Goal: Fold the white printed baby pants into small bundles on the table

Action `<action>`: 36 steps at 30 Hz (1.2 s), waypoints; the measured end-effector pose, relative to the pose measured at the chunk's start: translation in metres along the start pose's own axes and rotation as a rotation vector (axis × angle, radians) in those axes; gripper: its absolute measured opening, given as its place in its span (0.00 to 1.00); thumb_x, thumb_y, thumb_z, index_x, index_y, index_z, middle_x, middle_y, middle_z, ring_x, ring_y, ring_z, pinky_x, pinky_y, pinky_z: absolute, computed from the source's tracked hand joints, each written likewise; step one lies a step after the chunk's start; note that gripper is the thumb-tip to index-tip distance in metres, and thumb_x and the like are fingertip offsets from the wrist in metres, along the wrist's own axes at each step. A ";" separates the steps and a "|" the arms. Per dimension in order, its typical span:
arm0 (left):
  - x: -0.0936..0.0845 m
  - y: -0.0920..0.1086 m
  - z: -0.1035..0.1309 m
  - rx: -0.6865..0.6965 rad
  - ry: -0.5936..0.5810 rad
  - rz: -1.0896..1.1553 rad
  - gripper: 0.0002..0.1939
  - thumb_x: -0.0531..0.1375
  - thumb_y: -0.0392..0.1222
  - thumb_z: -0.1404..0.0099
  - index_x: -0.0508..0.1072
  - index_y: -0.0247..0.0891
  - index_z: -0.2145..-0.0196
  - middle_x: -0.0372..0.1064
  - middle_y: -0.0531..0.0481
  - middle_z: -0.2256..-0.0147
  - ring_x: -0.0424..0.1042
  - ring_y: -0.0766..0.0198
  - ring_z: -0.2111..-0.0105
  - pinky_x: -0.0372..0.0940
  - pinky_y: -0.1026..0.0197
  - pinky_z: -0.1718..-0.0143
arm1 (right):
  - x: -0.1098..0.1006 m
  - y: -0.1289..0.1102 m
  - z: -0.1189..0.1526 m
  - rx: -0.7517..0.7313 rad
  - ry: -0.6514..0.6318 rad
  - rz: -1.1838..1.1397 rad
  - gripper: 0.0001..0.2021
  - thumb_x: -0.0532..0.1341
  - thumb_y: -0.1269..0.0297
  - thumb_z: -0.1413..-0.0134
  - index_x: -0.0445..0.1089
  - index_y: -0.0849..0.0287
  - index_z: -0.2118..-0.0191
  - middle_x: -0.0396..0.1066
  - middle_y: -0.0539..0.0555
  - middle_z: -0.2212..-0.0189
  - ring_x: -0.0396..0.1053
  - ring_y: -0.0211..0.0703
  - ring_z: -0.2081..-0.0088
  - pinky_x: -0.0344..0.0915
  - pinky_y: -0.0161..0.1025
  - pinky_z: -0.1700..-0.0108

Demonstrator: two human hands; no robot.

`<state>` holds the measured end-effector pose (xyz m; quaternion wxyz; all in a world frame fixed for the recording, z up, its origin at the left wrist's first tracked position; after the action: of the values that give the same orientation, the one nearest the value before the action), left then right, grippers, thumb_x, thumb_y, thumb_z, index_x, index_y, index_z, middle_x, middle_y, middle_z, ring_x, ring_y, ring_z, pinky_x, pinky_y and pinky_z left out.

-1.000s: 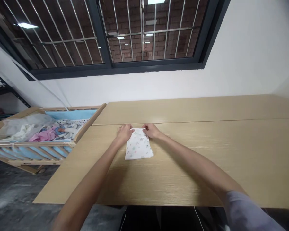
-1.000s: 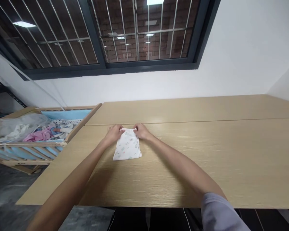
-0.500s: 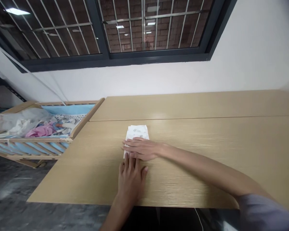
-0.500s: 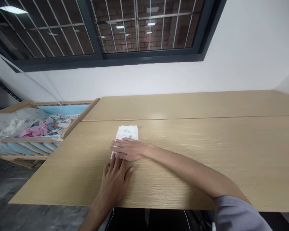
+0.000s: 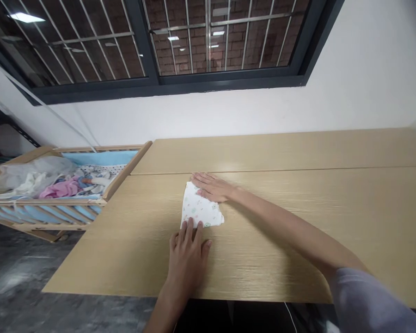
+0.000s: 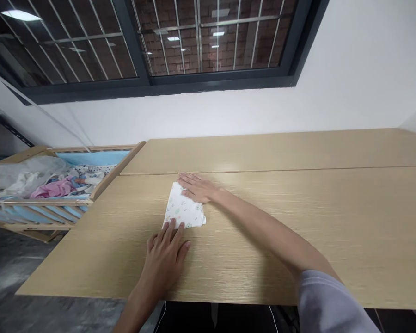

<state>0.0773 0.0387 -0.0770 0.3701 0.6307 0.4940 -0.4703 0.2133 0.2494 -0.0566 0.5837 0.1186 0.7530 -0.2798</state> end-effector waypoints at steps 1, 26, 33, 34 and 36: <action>-0.002 -0.006 -0.002 0.015 -0.016 0.028 0.21 0.54 0.42 0.27 0.68 0.39 0.38 0.63 0.37 0.36 0.65 0.43 0.37 0.65 0.39 0.45 | -0.007 -0.008 0.008 0.013 0.035 -0.002 0.32 0.46 0.49 0.28 0.47 0.60 0.27 0.39 0.60 0.26 0.37 0.54 0.26 0.38 0.56 0.28; -0.075 -0.052 -0.058 0.099 -0.223 0.395 0.15 0.51 0.45 0.28 0.77 0.42 0.63 0.77 0.48 0.63 0.73 0.56 0.60 0.65 0.54 0.54 | -0.032 -0.084 0.108 0.352 0.251 -0.412 0.06 0.56 0.67 0.38 0.71 0.58 0.63 0.72 0.56 0.63 0.70 0.46 0.61 0.67 0.44 0.57; -0.050 -0.064 -0.138 0.067 -0.158 0.027 0.17 0.49 0.41 0.28 0.78 0.37 0.60 0.78 0.39 0.58 0.74 0.51 0.56 0.61 0.52 0.53 | -0.015 -0.017 0.063 0.557 0.457 -0.447 0.10 0.58 0.58 0.39 0.69 0.58 0.59 0.74 0.54 0.65 0.69 0.45 0.65 0.64 0.40 0.61; -0.040 -0.066 -0.146 0.058 -0.158 0.021 0.17 0.50 0.40 0.29 0.78 0.36 0.61 0.78 0.38 0.58 0.74 0.50 0.56 0.61 0.52 0.53 | -0.010 -0.008 0.059 0.595 0.480 -0.454 0.09 0.59 0.58 0.40 0.69 0.58 0.59 0.74 0.54 0.65 0.69 0.44 0.65 0.64 0.40 0.61; -0.024 -0.069 -0.156 0.053 -0.167 0.021 0.15 0.51 0.39 0.30 0.78 0.37 0.62 0.78 0.38 0.60 0.75 0.50 0.57 0.62 0.51 0.54 | -0.001 0.005 0.053 0.654 0.488 -0.476 0.09 0.60 0.59 0.41 0.69 0.58 0.58 0.74 0.53 0.65 0.69 0.44 0.65 0.65 0.40 0.61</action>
<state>0.0439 0.1935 -0.0105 0.3982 0.6040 0.4422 -0.5302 0.2587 0.2240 -0.0654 0.2413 0.1824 0.7468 -0.5922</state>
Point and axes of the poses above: each hand's wrist, its own z-axis away from the middle knuckle, its own x-axis out of the palm, y = z × x, the point moved 3 cm from there along -z, towards the middle knuckle
